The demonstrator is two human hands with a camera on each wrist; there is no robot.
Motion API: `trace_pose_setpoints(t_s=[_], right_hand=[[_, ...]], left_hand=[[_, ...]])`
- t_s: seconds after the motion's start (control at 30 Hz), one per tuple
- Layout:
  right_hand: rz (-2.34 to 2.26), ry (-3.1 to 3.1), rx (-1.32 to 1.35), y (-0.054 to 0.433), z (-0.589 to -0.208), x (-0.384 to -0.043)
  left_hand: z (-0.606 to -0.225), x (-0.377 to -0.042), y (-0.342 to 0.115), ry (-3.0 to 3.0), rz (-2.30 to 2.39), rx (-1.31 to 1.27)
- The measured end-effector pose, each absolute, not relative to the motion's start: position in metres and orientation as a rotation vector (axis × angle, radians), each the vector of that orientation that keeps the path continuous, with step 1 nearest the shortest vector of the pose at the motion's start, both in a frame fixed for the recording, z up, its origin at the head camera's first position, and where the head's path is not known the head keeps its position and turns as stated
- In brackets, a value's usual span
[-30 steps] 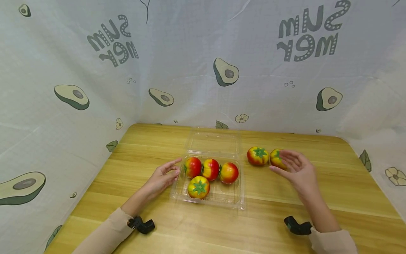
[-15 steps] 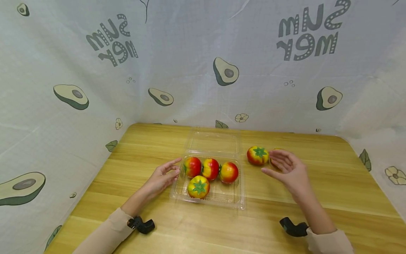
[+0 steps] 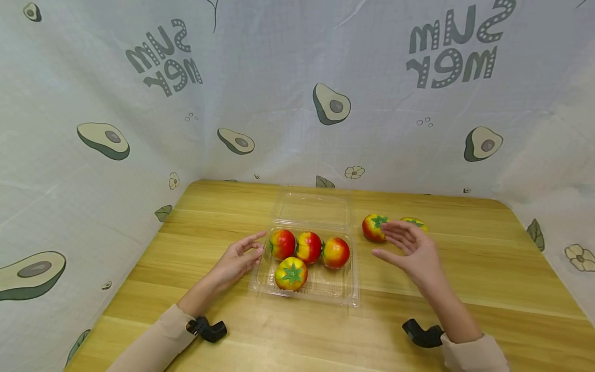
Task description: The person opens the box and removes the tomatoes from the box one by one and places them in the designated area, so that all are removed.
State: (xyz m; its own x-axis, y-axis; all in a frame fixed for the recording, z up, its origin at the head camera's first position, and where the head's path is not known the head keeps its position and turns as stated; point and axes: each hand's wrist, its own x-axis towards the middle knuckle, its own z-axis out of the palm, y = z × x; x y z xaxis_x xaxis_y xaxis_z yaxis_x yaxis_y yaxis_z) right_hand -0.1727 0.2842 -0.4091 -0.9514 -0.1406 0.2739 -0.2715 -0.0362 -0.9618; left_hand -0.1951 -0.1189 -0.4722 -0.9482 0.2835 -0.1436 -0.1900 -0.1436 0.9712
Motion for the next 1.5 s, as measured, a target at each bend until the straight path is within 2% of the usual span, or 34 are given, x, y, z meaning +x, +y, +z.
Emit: trace_pose_setpoints(t_s=[1.5], right_hand=[[1.785,-2.405,0.733,0.225,-0.413,-0.167]], left_hand=[[-0.472,-0.196,-0.118,1.814,2.162,0.107]])
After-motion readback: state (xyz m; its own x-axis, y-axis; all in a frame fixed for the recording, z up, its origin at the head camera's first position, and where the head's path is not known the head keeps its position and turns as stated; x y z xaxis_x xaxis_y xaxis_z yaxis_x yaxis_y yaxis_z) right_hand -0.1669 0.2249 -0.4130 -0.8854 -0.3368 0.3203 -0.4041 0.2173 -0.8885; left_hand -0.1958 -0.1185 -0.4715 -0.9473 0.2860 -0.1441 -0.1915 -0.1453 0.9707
